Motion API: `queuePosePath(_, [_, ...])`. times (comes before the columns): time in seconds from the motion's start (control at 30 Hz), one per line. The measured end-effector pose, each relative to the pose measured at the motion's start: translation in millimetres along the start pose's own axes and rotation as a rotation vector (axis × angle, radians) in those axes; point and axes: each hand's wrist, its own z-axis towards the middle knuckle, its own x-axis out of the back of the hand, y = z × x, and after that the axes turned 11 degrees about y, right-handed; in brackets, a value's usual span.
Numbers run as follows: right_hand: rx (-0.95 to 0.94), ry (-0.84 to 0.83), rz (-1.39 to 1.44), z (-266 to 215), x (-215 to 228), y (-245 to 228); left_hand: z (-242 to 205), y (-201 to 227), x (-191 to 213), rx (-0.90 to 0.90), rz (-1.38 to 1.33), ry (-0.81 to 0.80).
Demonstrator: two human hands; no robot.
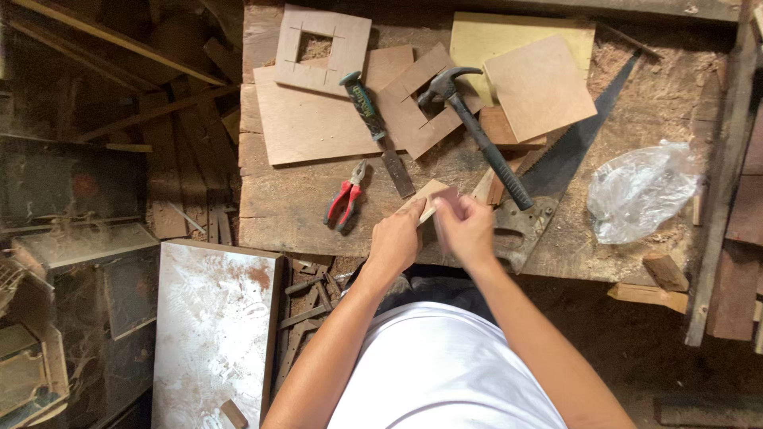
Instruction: The person assembles small wooden frames by tapping thin wooden strips into grooves using a hammer and a blue-handled mallet. The person then sands the edges of the assembled pieces with sandpaper and places the finished frames into a plastic bag.
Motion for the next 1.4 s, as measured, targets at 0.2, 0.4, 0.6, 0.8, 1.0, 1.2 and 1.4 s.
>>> queuePosePath(0.2, [0.13,-0.006,0.01,-2,-2,8,-3,-3,-3,-0.126,-0.003,0.122])
queuePosePath(0.4, [0.012,0.057,0.071,6,13,12,2,0,-13,0.013,0.057,-0.017])
queuePosePath(0.6, [-0.173,-0.056,0.226,-3,-2,10,6,1,-7,0.016,0.051,-0.023])
queuePosePath(0.8, [-0.208,0.033,0.266,5,-1,7,6,-3,-11,-0.051,-0.049,0.082])
queuePosePath(1.0, [0.181,-0.031,0.169,3,-2,12,9,-6,-14,-0.009,0.091,-0.049])
queuePosePath(1.2, [-0.06,0.064,0.433,-1,-6,19,6,-3,-15,-0.015,0.019,-0.023])
queuePosePath(1.4, [-0.298,0.136,0.247,11,-5,-2,26,-5,-14,-0.075,0.005,0.008])
